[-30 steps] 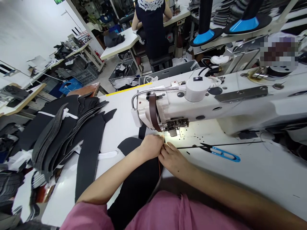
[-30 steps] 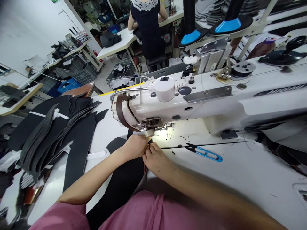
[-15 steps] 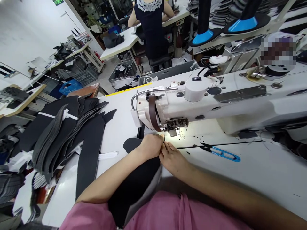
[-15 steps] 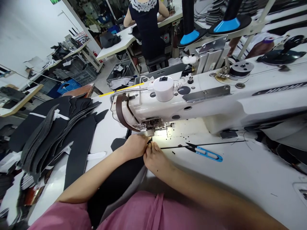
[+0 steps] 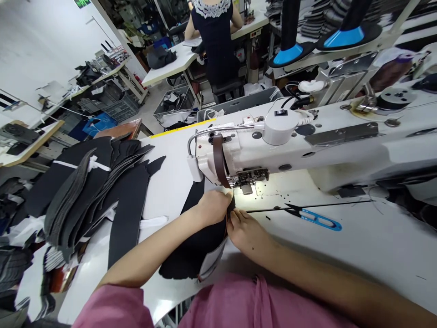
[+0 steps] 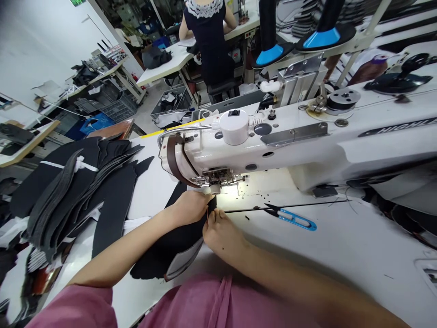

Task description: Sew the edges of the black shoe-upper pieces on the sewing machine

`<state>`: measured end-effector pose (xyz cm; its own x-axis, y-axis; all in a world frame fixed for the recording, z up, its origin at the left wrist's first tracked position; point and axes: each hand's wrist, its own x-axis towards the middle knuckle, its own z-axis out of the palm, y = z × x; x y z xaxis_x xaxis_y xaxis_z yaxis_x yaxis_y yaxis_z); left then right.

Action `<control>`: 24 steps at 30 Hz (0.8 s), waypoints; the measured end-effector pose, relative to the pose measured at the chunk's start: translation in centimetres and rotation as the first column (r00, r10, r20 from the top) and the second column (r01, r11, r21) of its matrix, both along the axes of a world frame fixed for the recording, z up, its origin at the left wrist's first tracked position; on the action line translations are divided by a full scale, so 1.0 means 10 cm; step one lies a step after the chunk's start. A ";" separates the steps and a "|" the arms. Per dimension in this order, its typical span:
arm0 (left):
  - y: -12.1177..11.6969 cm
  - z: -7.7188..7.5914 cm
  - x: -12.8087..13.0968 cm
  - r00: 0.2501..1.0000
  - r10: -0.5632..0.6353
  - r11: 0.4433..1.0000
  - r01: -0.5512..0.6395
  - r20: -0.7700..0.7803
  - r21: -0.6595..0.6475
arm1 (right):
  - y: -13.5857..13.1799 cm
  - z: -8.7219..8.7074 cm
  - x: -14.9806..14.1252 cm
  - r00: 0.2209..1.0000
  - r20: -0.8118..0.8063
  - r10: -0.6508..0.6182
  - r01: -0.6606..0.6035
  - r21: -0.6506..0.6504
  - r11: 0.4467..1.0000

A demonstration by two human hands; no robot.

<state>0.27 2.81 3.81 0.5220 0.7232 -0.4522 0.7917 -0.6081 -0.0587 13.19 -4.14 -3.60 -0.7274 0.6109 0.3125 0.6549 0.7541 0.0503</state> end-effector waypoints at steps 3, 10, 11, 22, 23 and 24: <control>0.02 0.02 0.01 1.000 -0.023 0.999 0.024 0.016 -0.042 | -0.05 0.05 0.03 1.000 -0.013 0.019 -0.019 -0.042 0.999; 0.01 -0.07 0.01 0.997 -0.017 0.998 0.022 0.074 -0.067 | 0.13 0.06 0.06 0.999 0.003 0.048 -0.047 -0.154 0.987; 0.00 -0.08 0.01 0.996 -0.015 0.998 0.021 0.083 -0.066 | 0.13 0.06 0.06 0.999 -0.008 0.034 -0.035 -0.150 0.988; -0.14 -0.06 0.04 0.999 0.044 0.999 -0.044 0.011 -0.016 | -0.05 -0.05 0.15 0.972 -0.234 0.025 -0.070 -0.188 0.980; -0.15 -0.08 0.03 0.999 0.045 0.999 -0.044 0.021 -0.013 | -0.04 -0.07 0.14 0.972 -0.234 0.019 -0.054 -0.146 0.988; -0.15 -0.10 0.02 0.998 0.047 0.999 -0.047 0.032 -0.009 | -0.03 -0.10 0.14 0.973 -0.229 0.015 -0.042 -0.112 0.993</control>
